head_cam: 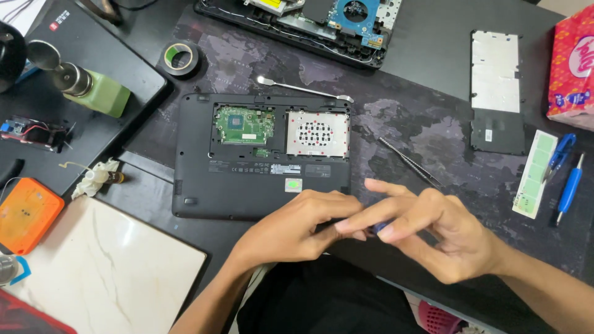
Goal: The person flips a laptop over on the workbench and uses a screwdriver to remove screws from its bottom cover. They pry the cover open with a spudger, lift it off to expose the internal components, and continue unscrewing screws from the base and around the motherboard.
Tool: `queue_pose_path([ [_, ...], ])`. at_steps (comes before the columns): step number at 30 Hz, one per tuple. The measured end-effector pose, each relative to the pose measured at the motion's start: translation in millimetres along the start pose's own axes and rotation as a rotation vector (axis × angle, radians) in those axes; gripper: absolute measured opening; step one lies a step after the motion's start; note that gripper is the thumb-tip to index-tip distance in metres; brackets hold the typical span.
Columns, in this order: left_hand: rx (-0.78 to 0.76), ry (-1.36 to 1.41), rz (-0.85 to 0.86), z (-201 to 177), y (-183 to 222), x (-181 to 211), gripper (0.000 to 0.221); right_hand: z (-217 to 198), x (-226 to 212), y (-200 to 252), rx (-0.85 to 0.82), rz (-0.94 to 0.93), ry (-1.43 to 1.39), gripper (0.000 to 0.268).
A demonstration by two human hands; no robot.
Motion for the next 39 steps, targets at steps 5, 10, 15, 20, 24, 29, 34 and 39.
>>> queue_pose_path([
  [5, 0.016, -0.089, -0.169, 3, -2, -10, 0.032, 8, 0, 9, -0.059, -0.153, 0.15, 0.043],
  [10, 0.032, -0.094, -0.098, 3, 1, -2, 0.028, -2, 1, 3, 0.009, -0.004, 0.068, 0.035],
  [15, 0.125, -0.109, -0.183, -2, -1, -3, 0.039, 3, 1, 8, 0.018, -0.131, 0.071, 0.043],
  [20, 0.014, -0.137, -0.123, 3, 5, -5, 0.026, 0, 1, 7, -0.003, -0.05, 0.089, 0.04],
  [24, 0.018, -0.163, -0.207, 6, -2, -6, 0.029, 9, -9, 1, -0.033, -0.236, 0.268, 0.047],
  [29, -0.056, -0.131, -0.104, 14, 5, -12, 0.024, 9, -10, 6, -0.102, -0.121, 0.191, 0.044],
  [34, -0.021, -0.234, -0.146, 14, 0, -7, 0.025, 11, -7, 10, -0.109, -0.212, 0.146, 0.047],
  [39, -0.07, -0.003, -0.089, 10, 8, -15, 0.03, 3, -3, 19, -0.084, -0.107, 0.128, 0.044],
])
Point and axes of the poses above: each hand's wrist, its own y-axis away from the middle knuckle, its own z-axis out of the palm, x = y × z, the point moved 8 cm from there along -y, towards the middle knuckle, and after that the axes turned 13 degrees about -x, right-handed, at the moved point
